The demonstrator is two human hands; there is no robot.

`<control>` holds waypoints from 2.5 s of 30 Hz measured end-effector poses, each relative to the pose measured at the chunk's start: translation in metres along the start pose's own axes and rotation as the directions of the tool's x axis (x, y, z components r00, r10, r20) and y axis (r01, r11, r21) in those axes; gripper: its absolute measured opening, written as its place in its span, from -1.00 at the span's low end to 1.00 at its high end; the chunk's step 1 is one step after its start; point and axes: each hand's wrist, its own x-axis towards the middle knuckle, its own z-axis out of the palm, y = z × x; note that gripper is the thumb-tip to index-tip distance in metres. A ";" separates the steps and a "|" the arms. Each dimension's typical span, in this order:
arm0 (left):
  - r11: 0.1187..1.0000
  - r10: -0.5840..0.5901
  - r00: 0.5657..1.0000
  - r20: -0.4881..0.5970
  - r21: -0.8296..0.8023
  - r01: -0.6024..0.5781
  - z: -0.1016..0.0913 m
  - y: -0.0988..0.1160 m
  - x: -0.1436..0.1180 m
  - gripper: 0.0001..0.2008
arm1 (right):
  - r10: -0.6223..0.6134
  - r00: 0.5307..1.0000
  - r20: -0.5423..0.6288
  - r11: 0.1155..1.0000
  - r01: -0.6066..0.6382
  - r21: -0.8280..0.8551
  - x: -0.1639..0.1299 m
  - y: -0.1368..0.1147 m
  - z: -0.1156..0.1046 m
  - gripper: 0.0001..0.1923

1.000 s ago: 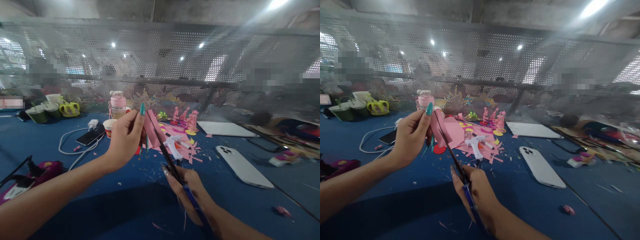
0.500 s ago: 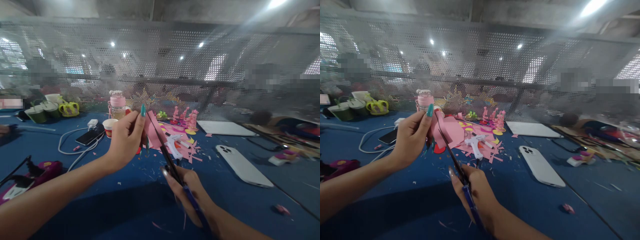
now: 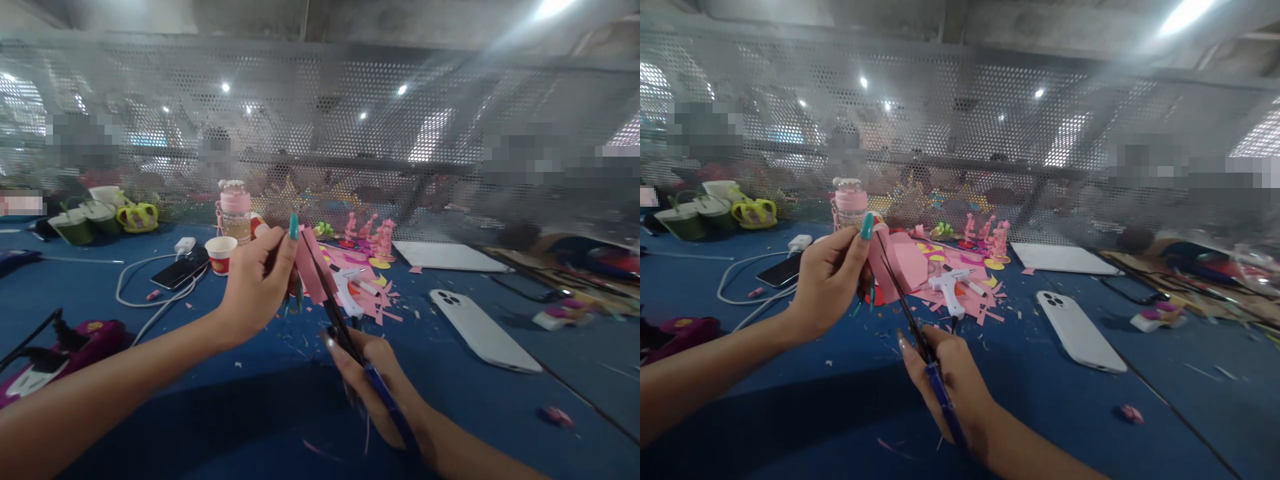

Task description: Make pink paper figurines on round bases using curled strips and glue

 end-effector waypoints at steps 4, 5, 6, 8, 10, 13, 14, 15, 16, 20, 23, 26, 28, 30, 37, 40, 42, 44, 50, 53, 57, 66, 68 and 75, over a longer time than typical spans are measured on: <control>1.000 0.002 1.000 0.001 0.017 -0.002 0.000 0.000 0.000 -0.65 | 0.019 1.000 0.000 1.000 -0.019 0.020 0.000 0.000 0.000 -0.61; 1.000 0.003 1.000 0.002 0.019 -0.003 0.000 0.000 0.000 -0.65 | 0.024 1.000 0.000 0.999 -0.024 0.024 0.000 -0.001 0.000 -0.61; 1.000 0.003 1.000 0.003 0.018 -0.003 0.000 0.000 -0.001 -0.65 | 0.027 1.000 -0.002 0.999 -0.027 0.024 -0.001 -0.001 0.000 -0.61; 1.000 0.003 1.000 0.000 0.006 -0.003 0.000 0.000 -0.001 -0.65 | 0.022 1.000 -0.007 1.000 -0.022 0.020 -0.001 -0.001 0.000 -0.61; 1.000 0.005 1.000 -0.005 -0.009 -0.005 0.000 0.000 -0.001 -0.65 | 0.017 1.000 0.000 1.000 -0.017 0.021 0.000 -0.001 0.000 -0.61; 1.000 0.018 1.000 -0.016 0.007 -0.018 0.000 0.000 -0.001 -0.65 | 0.028 1.000 0.007 0.999 -0.028 0.024 0.001 -0.001 0.000 -0.61; 1.000 0.021 1.000 -0.020 0.020 -0.021 0.000 -0.001 -0.001 -0.65 | 0.033 0.999 0.010 0.999 -0.033 0.022 0.002 -0.001 -0.001 -0.61; 0.999 0.023 0.999 -0.025 0.033 -0.023 0.000 -0.001 -0.001 -0.64 | 0.035 0.999 0.010 0.999 -0.035 0.020 0.002 -0.001 -0.001 -0.61; 0.999 0.026 0.999 -0.029 0.043 -0.025 0.000 -0.001 -0.001 -0.64 | 0.034 0.999 0.014 0.999 -0.034 0.017 0.002 -0.001 -0.001 -0.61; 0.997 0.049 0.998 -0.037 0.066 -0.046 0.000 -0.002 0.000 -0.64 | 0.047 0.999 0.025 0.999 -0.048 0.024 0.003 -0.001 -0.001 -0.62; 0.994 0.067 0.997 -0.041 0.084 -0.063 0.000 -0.002 -0.001 -0.63 | 0.064 0.998 0.024 0.997 -0.065 0.032 0.003 -0.002 -0.001 -0.63; 0.994 0.073 0.996 -0.046 0.089 -0.068 0.000 -0.002 -0.001 -0.63 | 0.070 0.997 0.018 0.997 -0.071 0.038 0.002 -0.002 -0.001 -0.63; 0.993 0.071 0.996 -0.046 0.093 -0.066 0.000 -0.003 -0.001 -0.63 | 0.070 0.997 0.026 0.996 -0.072 0.046 0.002 -0.002 -0.001 -0.63; 0.993 0.066 0.997 -0.045 0.101 -0.061 0.000 -0.003 -0.001 -0.63 | 0.071 0.997 0.021 0.996 -0.072 0.047 0.002 -0.002 -0.001 -0.63; 0.992 0.075 0.996 -0.047 0.106 -0.070 0.000 -0.002 -0.001 -0.63 | 0.073 0.997 0.016 0.996 -0.074 0.048 0.001 0.000 -0.001 -0.61; 0.993 0.072 0.996 -0.047 0.100 -0.067 0.000 -0.002 -0.001 -0.63 | 0.066 0.998 0.021 0.996 -0.067 0.051 0.001 -0.003 -0.001 -0.62; 0.993 0.070 0.996 -0.050 0.100 -0.065 0.000 -0.003 -0.001 -0.63 | 0.082 0.996 -0.016 0.995 -0.081 0.060 0.000 -0.007 0.001 -0.62; 0.995 0.067 0.997 -0.043 0.080 -0.064 0.000 -0.002 -0.001 -0.63 | 0.110 0.992 -0.055 0.992 -0.106 0.071 -0.001 -0.011 0.002 -0.62; 0.996 0.070 0.997 -0.036 0.052 -0.068 -0.001 -0.001 -0.002 -0.63 | 0.118 0.992 -0.043 0.992 -0.116 0.053 0.000 -0.011 0.002 -0.61; 0.997 0.066 0.997 -0.035 0.050 -0.064 -0.001 -0.001 -0.001 -0.63 | 0.087 0.996 0.002 0.996 -0.087 0.034 0.001 -0.006 0.000 -0.61; 0.996 0.078 0.996 -0.035 0.035 -0.077 0.000 0.000 -0.001 -0.63 | 0.068 0.998 0.010 0.997 -0.069 0.038 0.002 -0.004 0.000 -0.62; 0.997 0.076 0.996 -0.039 0.036 -0.074 0.000 0.000 -0.002 -0.63 | 0.091 0.996 0.010 0.995 -0.091 0.046 0.001 -0.004 0.001 -0.61; 0.997 0.074 0.996 -0.038 0.030 -0.073 0.000 -0.001 -0.002 -0.64 | 0.088 0.996 0.013 0.995 -0.089 0.046 0.002 -0.004 0.001 -0.62; 0.997 0.079 0.996 -0.046 0.029 -0.077 0.000 -0.001 -0.002 -0.64 | 0.074 0.997 -0.016 0.997 -0.073 0.026 0.002 -0.003 0.001 -0.60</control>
